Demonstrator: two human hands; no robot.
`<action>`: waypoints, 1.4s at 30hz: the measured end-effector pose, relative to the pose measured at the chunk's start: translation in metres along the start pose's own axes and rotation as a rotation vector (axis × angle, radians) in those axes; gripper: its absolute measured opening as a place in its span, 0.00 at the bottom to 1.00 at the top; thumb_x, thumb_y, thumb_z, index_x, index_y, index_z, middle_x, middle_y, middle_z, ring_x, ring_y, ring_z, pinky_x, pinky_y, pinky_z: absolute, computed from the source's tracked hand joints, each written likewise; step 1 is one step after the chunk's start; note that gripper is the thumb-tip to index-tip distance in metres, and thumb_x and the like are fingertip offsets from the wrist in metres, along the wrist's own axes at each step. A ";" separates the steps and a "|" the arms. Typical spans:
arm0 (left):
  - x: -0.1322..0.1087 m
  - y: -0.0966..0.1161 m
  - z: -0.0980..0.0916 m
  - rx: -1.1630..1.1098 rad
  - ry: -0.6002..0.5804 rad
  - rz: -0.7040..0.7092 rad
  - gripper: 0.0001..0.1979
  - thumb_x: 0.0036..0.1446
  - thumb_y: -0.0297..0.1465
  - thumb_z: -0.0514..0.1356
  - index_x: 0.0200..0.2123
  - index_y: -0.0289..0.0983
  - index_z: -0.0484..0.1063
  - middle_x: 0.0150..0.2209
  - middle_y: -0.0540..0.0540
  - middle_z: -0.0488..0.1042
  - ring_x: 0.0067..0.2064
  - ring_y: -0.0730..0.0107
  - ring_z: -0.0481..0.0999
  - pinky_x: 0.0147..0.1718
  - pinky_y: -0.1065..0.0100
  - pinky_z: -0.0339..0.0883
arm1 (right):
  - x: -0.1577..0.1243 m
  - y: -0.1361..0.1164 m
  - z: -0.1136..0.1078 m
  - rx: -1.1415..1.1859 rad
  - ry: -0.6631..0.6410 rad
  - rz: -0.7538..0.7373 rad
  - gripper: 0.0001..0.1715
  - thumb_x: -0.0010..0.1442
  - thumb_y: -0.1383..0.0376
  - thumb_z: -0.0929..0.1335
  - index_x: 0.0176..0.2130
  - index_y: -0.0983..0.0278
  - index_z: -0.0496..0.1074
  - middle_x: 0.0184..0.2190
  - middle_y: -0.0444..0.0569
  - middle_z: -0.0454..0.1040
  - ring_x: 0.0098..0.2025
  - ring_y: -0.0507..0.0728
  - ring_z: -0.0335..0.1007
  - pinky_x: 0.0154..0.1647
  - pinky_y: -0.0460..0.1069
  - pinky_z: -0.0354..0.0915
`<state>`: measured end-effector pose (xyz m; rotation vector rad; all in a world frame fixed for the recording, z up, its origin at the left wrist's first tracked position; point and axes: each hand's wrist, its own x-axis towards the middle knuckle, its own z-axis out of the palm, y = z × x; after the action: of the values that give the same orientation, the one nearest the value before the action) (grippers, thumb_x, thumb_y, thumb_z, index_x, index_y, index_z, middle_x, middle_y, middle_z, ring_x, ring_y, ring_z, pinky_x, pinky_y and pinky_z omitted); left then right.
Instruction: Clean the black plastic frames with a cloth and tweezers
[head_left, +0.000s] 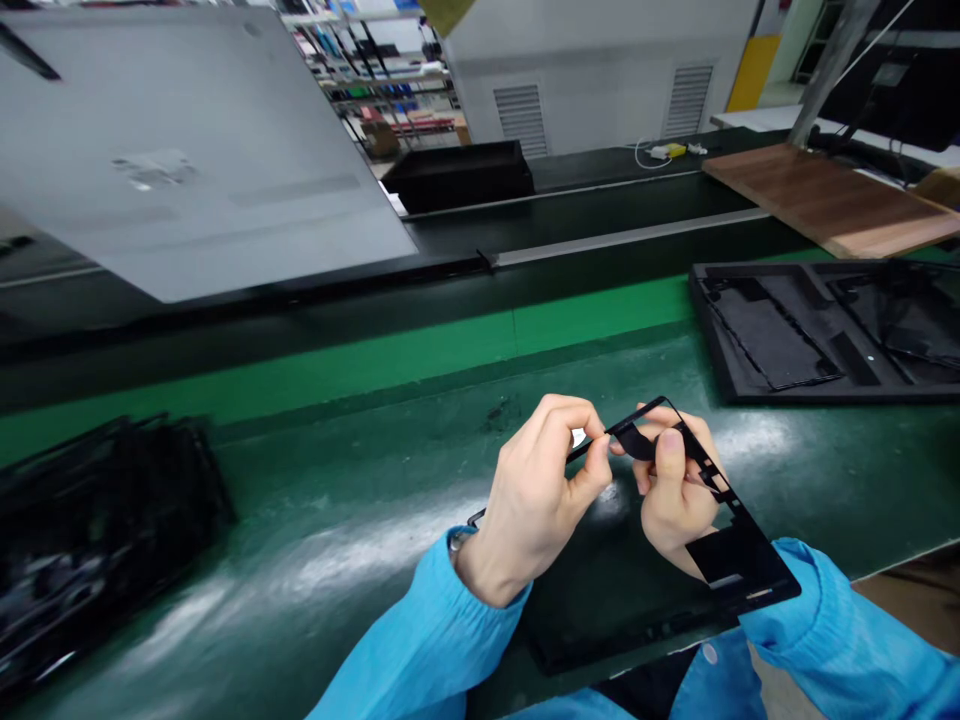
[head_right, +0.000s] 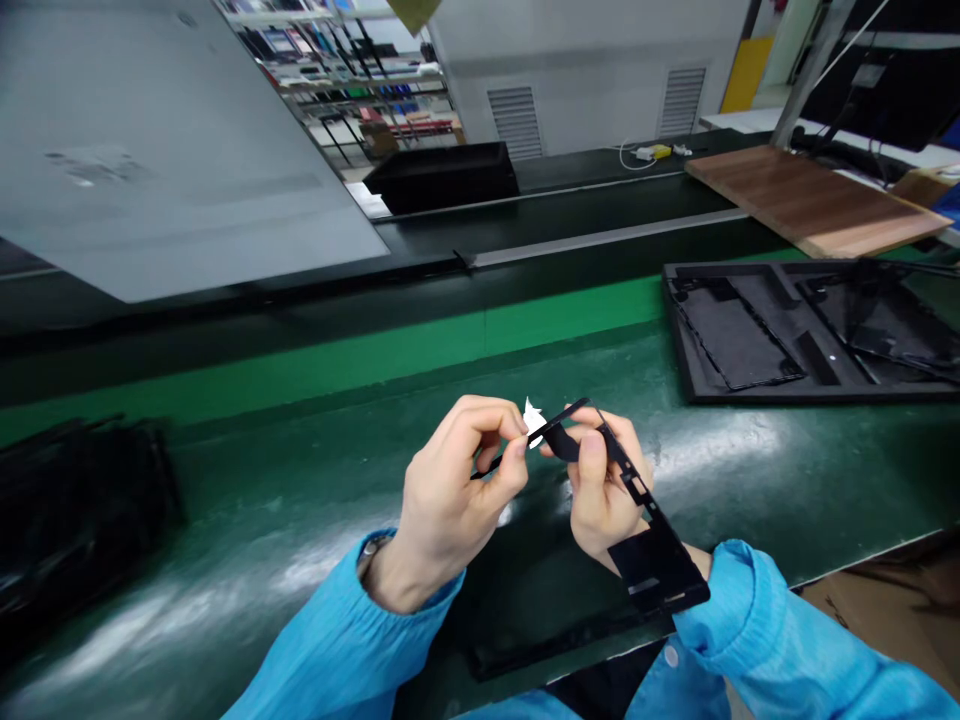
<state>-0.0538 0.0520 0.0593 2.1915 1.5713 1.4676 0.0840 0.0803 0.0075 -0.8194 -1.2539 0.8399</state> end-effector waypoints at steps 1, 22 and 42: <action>0.001 0.001 0.000 -0.020 0.003 -0.013 0.09 0.68 0.21 0.59 0.40 0.41 0.65 0.40 0.50 0.75 0.35 0.76 0.73 0.33 0.73 0.69 | 0.000 0.000 0.000 0.007 -0.010 0.007 0.15 0.78 0.55 0.63 0.51 0.61 0.73 0.28 0.43 0.82 0.14 0.47 0.60 0.14 0.45 0.58; 0.007 0.001 -0.012 -0.118 -0.062 -0.068 0.05 0.69 0.23 0.65 0.39 0.39 0.76 0.33 0.53 0.75 0.29 0.78 0.69 0.30 0.73 0.64 | 0.002 0.003 -0.001 -0.007 -0.007 -0.025 0.13 0.78 0.57 0.63 0.50 0.61 0.73 0.27 0.41 0.80 0.14 0.47 0.60 0.15 0.44 0.58; -0.003 0.003 -0.003 0.233 -0.048 0.154 0.05 0.71 0.22 0.61 0.44 0.37 0.71 0.38 0.47 0.78 0.37 0.69 0.79 0.39 0.68 0.74 | -0.003 0.010 -0.002 -0.049 0.025 -0.104 0.14 0.77 0.58 0.64 0.53 0.61 0.74 0.28 0.43 0.81 0.13 0.46 0.60 0.13 0.43 0.59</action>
<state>-0.0539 0.0469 0.0601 2.5076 1.6674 1.3150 0.0846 0.0820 -0.0031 -0.7942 -1.2883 0.7158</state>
